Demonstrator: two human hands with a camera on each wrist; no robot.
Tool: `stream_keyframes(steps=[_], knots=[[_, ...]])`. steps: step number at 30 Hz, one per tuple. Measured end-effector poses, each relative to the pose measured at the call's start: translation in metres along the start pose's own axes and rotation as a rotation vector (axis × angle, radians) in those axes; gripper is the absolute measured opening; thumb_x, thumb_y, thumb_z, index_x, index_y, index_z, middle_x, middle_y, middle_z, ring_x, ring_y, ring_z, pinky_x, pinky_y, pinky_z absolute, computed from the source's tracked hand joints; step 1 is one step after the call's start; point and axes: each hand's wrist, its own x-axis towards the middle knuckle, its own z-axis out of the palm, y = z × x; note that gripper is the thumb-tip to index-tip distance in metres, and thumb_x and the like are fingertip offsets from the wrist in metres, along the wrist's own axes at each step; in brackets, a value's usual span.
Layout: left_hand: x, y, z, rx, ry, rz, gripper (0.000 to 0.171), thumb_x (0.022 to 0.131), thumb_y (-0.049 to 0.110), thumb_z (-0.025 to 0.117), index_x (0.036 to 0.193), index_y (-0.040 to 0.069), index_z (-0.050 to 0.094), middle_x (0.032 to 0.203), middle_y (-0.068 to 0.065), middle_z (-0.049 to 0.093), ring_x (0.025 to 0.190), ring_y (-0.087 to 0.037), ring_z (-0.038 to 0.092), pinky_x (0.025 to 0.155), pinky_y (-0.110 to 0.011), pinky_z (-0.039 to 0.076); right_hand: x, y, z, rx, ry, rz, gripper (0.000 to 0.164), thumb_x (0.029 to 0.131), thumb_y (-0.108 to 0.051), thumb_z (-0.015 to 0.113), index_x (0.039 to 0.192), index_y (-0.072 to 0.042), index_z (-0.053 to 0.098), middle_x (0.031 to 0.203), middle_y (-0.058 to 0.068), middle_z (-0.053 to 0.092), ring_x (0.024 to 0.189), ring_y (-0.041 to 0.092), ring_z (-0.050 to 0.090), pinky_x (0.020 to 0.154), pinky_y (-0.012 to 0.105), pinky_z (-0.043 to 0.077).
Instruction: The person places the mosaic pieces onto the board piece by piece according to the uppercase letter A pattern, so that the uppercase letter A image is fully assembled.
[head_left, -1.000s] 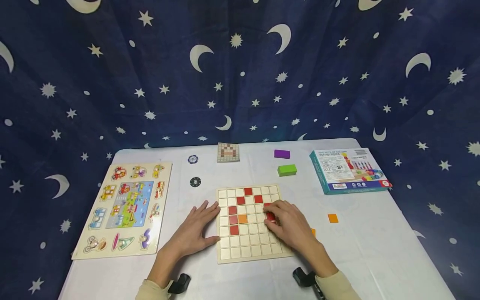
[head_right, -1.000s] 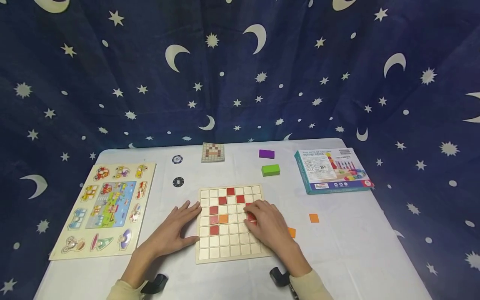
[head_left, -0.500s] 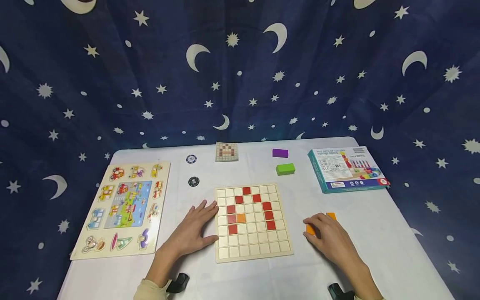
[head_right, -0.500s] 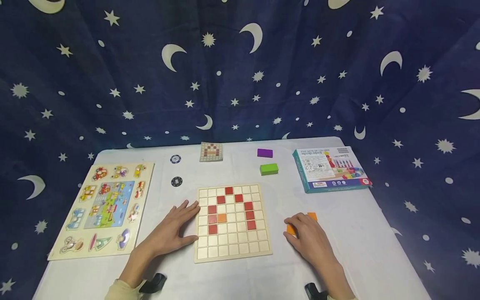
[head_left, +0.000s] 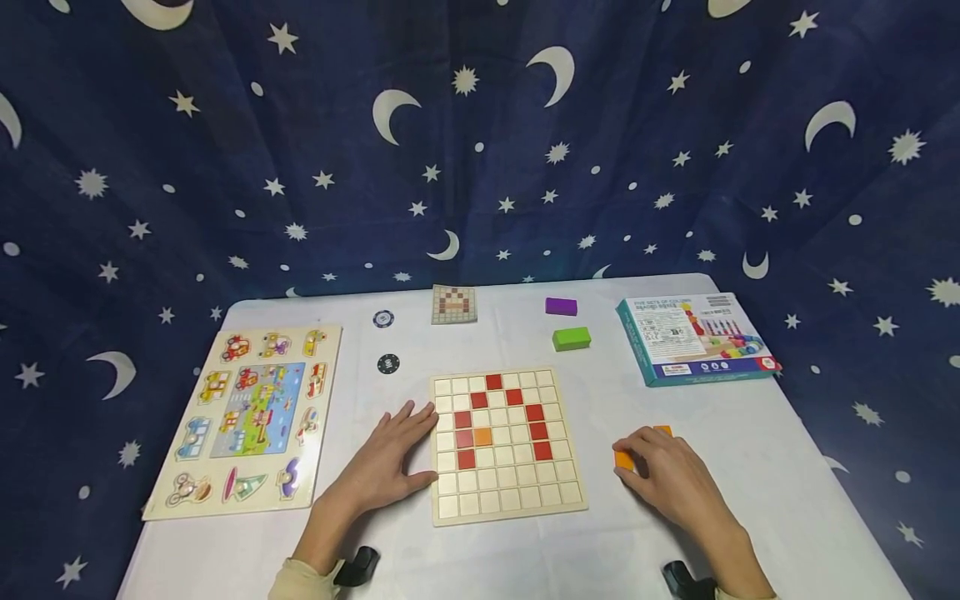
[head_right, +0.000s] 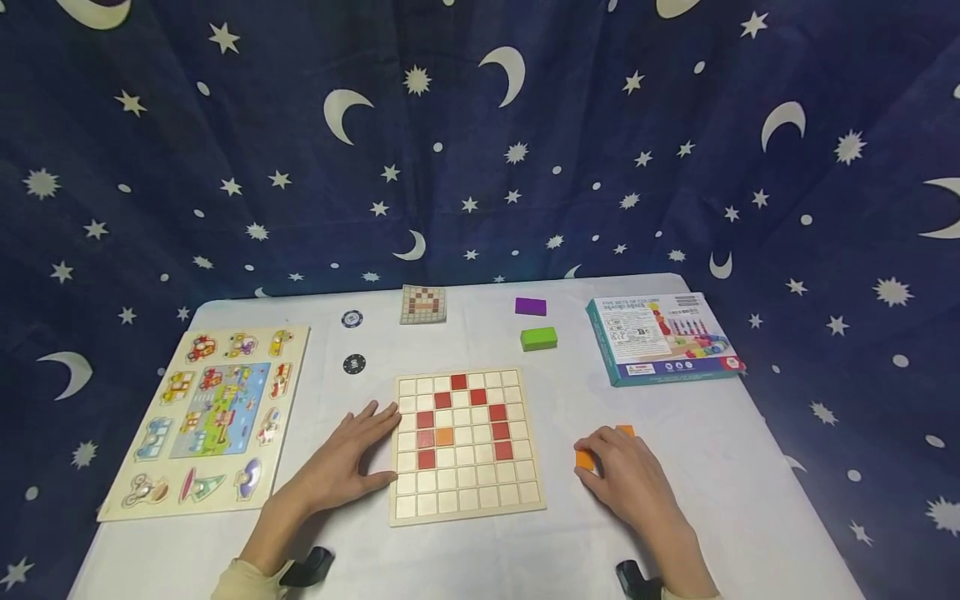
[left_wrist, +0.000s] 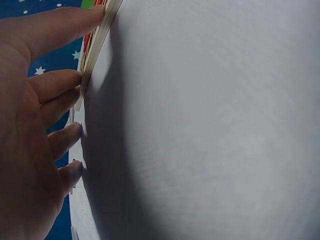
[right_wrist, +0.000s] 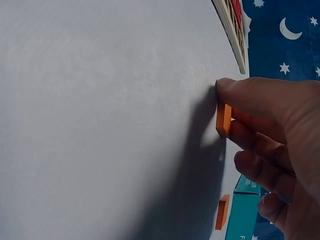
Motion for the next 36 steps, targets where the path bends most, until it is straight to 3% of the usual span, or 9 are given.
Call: stream_keyframes(steps=[6,11,18,23,30,36], knots=[[-0.001,0.001,-0.001,-0.001,0.004,0.007,0.085,0.087,0.036,0.084,0.159,0.007,0.05,0.171,-0.008,0.044,0.163,-0.041,0.031,0.133,-0.067,0.024,0.013,-0.012,0.005,0.021,0.032,-0.002,0.027,0.08,-0.025,0.092,0.104,-0.016,0.082,0.099,-0.004,0.076,0.09,0.016,0.067,0.084,0.044,0.055],[-0.002,0.0,-0.002,-0.002,0.002,-0.003,0.085,0.087,0.036,0.084,0.159,0.007,0.05,0.171,-0.008,0.044,0.163,-0.041,0.031,0.133,-0.066,0.024,0.037,-0.048,0.013,0.049,0.05,-0.059,0.031,0.081,-0.029,0.092,0.108,-0.015,0.082,0.101,-0.003,0.076,0.091,0.015,0.065,0.083,0.039,0.056],[-0.003,-0.001,0.0,-0.013,0.005,0.001,0.085,0.087,0.036,0.084,0.159,0.007,0.05,0.171,-0.007,0.044,0.164,-0.041,0.03,0.133,-0.067,0.024,0.068,-0.103,0.031,0.091,0.061,-0.203,0.031,0.083,-0.034,0.091,0.108,-0.017,0.082,0.102,-0.005,0.075,0.093,0.013,0.064,0.083,0.034,0.055],[-0.002,-0.001,0.0,-0.01,0.004,-0.001,0.085,0.087,0.035,0.084,0.16,0.008,0.05,0.171,-0.007,0.043,0.164,-0.04,0.029,0.134,-0.066,0.023,0.082,-0.125,0.039,0.093,0.024,-0.262,0.027,0.085,-0.032,0.088,0.107,-0.018,0.082,0.106,-0.004,0.078,0.1,0.015,0.067,0.09,0.035,0.057],[0.0,-0.001,-0.001,-0.007,0.004,0.005,0.085,0.087,0.035,0.084,0.16,0.008,0.05,0.172,-0.006,0.043,0.164,-0.04,0.029,0.134,-0.066,0.023,0.085,-0.129,0.04,0.111,-0.016,-0.273,0.027,0.087,-0.029,0.087,0.111,-0.017,0.082,0.11,-0.003,0.078,0.104,0.017,0.068,0.097,0.038,0.058],[0.0,0.0,-0.001,-0.013,-0.001,-0.003,0.085,0.087,0.035,0.085,0.16,0.008,0.049,0.172,-0.006,0.042,0.165,-0.039,0.028,0.134,-0.065,0.022,0.079,-0.11,0.036,0.143,0.011,-0.28,0.033,0.091,-0.029,0.084,0.121,-0.017,0.08,0.117,-0.003,0.075,0.108,0.016,0.067,0.098,0.04,0.059]])
